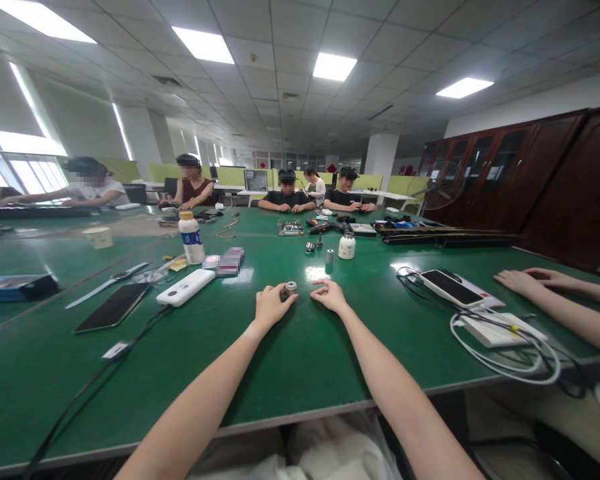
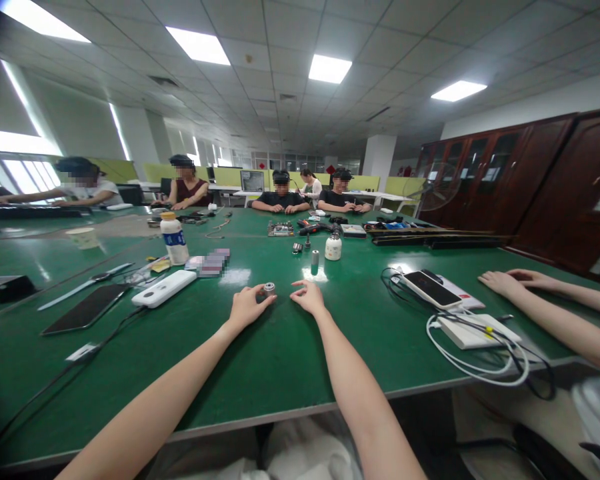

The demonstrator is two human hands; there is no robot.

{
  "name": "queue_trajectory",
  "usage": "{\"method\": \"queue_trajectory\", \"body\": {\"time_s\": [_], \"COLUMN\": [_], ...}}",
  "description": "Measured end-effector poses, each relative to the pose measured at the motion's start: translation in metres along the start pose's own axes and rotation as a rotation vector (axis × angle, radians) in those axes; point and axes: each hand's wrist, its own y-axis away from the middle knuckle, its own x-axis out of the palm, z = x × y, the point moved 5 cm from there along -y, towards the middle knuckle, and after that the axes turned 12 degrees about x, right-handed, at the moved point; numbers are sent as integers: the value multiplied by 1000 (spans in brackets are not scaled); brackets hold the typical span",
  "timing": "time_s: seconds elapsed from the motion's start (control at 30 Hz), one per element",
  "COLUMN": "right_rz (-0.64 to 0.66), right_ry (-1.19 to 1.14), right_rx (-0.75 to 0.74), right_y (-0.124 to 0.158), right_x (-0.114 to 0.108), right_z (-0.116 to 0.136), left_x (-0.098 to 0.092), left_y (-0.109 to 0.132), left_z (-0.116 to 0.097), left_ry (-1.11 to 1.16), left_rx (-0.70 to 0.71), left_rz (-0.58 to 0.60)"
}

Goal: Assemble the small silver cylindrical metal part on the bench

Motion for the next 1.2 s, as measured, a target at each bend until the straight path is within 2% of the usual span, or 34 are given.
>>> {"method": "queue_trajectory", "body": {"time_s": [0.17,0.3,0.47,0.67,0.97,1.03,1.2], "right_rz": [28,29,11,23,53,26,-172], "right_ry": [3,-26,-101,-226,-130,-106,-71], "right_rx": [-1,-23,-80,-187,-203,-206,-152], "right_y": [0,2,6,18,25,26,26], "right_x": [3,3,5,12,17,15,2], "right_z": [-4,2,27,57,58,60,60], "left_x": [1,2,4,9,9,9,9], "left_y": [1,1,0,-2,-1,-1,-1], "left_z": [2,5,7,-6,-10,-10,-10], "left_ry": [24,61,97,154,158,156,147], "left_rx": [-1,16,45,167,197,193,163], "left_rz": [-9,-16,-18,40,40,41,28]}}
